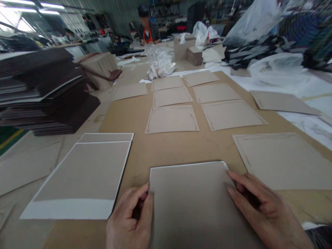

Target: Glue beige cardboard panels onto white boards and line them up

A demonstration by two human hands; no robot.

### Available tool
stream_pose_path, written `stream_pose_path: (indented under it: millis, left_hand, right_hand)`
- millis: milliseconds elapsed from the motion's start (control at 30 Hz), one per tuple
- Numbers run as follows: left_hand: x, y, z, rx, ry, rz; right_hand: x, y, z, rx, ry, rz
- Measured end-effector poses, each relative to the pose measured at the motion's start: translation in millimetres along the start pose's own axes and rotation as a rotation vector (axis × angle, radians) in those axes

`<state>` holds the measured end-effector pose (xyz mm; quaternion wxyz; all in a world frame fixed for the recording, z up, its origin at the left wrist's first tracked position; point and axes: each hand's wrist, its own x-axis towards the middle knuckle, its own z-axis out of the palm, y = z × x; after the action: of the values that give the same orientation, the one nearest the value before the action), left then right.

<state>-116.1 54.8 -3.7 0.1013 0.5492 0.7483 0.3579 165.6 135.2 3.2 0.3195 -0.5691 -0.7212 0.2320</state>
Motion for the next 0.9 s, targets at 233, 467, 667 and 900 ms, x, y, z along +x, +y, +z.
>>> stream_pose_path:
  millis: [233, 467, 667, 900]
  left_hand:
    - [1.7, 0.9, -2.8, 0.059, -0.008, -0.009]
    - [2.3, -1.7, -1.2, 0.062, -0.017, 0.005]
    - [1.3, -2.0, -0.3, 0.039, -0.022, 0.020]
    - [1.0, -3.1, 2.2, 0.051, -0.032, 0.033]
  right_hand:
    - [1.3, -2.4, 0.5, 0.023, -0.018, 0.021]
    - [1.7, -2.5, 2.4, 0.030, -0.028, 0.041]
    - [2.0, -2.0, 1.7, 0.012, -0.041, 0.049]
    - [0.9, 1.7, 4.4, -0.038, -0.049, 0.015]
